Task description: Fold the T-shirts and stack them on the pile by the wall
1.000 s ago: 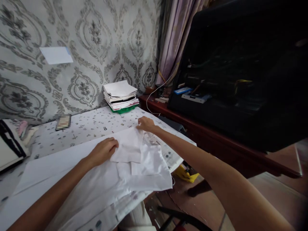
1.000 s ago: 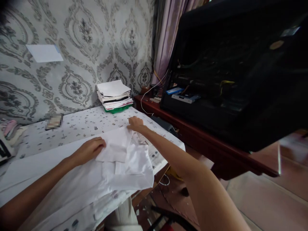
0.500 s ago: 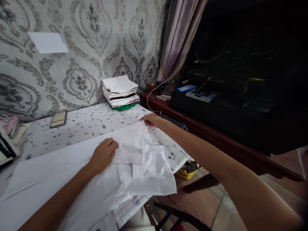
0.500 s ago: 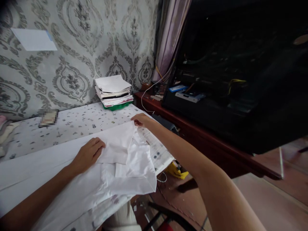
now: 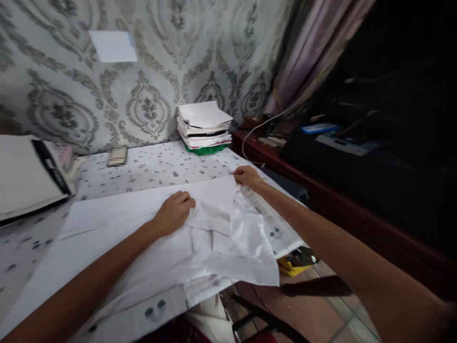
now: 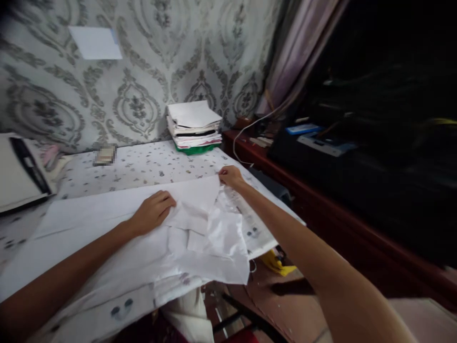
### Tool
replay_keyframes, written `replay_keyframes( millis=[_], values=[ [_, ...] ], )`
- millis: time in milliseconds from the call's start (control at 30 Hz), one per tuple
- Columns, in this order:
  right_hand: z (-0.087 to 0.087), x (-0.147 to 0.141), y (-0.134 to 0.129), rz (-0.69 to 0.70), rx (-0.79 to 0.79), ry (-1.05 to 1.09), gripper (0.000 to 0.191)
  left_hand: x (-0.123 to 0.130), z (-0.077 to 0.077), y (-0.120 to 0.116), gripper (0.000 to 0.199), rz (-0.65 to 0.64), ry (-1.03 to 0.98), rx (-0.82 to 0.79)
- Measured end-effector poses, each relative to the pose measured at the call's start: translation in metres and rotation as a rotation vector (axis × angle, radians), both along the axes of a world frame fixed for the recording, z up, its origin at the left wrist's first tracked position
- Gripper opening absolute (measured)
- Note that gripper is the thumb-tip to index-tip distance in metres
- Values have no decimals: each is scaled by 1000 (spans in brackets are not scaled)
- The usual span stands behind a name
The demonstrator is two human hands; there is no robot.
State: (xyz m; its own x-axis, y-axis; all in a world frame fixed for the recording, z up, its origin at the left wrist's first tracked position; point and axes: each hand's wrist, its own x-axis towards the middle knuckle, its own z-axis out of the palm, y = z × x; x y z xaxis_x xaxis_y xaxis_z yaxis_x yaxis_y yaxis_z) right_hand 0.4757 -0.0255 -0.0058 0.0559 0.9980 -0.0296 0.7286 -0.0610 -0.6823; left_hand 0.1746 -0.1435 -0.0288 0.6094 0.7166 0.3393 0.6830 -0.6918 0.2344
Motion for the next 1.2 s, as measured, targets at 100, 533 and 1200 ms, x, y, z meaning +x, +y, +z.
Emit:
replay_keyframes(
  millis=[100,533,1200],
  values=[
    [2,-4,-5,-102,94,-110,23,-7,9,-5,28,-12,-16,-63],
    [-50,-44,-50,523,415,-548,61,-177,26,-42,61,622,184,-242],
    [-8,-43,-134,707,439,-223,30,-134,39,-79,44,382,79,-134]
  ],
)
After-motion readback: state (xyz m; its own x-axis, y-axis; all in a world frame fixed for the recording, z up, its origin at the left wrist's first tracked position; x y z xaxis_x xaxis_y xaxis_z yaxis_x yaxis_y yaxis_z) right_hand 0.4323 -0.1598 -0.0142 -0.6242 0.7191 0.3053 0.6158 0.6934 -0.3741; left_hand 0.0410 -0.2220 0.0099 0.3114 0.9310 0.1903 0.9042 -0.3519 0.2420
